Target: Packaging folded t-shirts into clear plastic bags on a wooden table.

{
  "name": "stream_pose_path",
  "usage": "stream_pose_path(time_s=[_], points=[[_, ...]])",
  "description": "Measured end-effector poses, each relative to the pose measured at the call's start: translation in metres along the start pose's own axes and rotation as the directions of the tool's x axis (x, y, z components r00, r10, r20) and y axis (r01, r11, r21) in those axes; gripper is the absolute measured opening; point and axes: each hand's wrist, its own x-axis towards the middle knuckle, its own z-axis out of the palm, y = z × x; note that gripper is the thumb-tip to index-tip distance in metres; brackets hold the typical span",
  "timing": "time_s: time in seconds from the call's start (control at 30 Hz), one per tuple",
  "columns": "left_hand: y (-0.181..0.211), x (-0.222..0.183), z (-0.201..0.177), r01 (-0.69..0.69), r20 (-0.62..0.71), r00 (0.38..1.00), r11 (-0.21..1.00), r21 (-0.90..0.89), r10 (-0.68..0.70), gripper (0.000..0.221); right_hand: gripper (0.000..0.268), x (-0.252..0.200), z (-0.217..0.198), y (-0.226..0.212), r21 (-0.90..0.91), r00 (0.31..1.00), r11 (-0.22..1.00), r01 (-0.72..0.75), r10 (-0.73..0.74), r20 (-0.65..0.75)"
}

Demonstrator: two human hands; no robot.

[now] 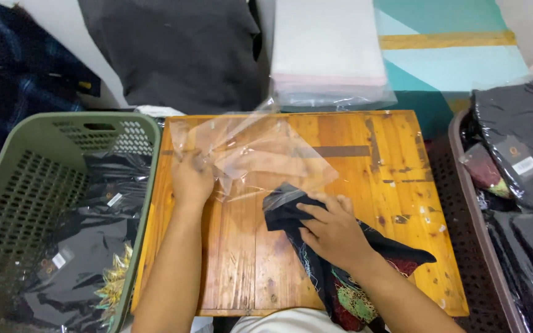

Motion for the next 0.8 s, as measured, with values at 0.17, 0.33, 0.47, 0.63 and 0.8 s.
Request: stream_pose_path(time_s=[0.17,0.33,0.47,0.63,0.8], points=[[0.120,-0.048,-0.068,-0.143,0.140,0.986,0.880,0.452,0.088,0.062,0.007,-0.002,-0.006,-0.004,0.152,0.957,0.953,-0.262,0.237,0.166],[0.127,-0.084,-0.049,-0.594,0.186,0.681,0.682,-0.427,0.708,0.028,0.008,0.006,-0.018,-0.009,0.210,0.948,0.932,-0.296,0.259,0.185],[0.131,-0.088,-0.051,-0.443,0.469,0.594,0.752,-0.488,0.654,0.081,0.009,0.003,-0.022,-0.004,0.202,0.954,0.933,-0.300,0.287,0.090],[0.102,-0.079,-0.031,-0.442,0.573,0.541,0.788,-0.429,0.616,0.098,0.010,-0.036,-0.010,0.031,0.116,0.912,0.907,-0.404,0.410,-0.023],[0.090,-0.089,-0.006,-0.471,0.593,0.629,0.853,-0.224,0.503,0.068,0.015,-0.042,-0.014,0.036,0.144,0.846,0.851,-0.505,0.521,-0.112]])
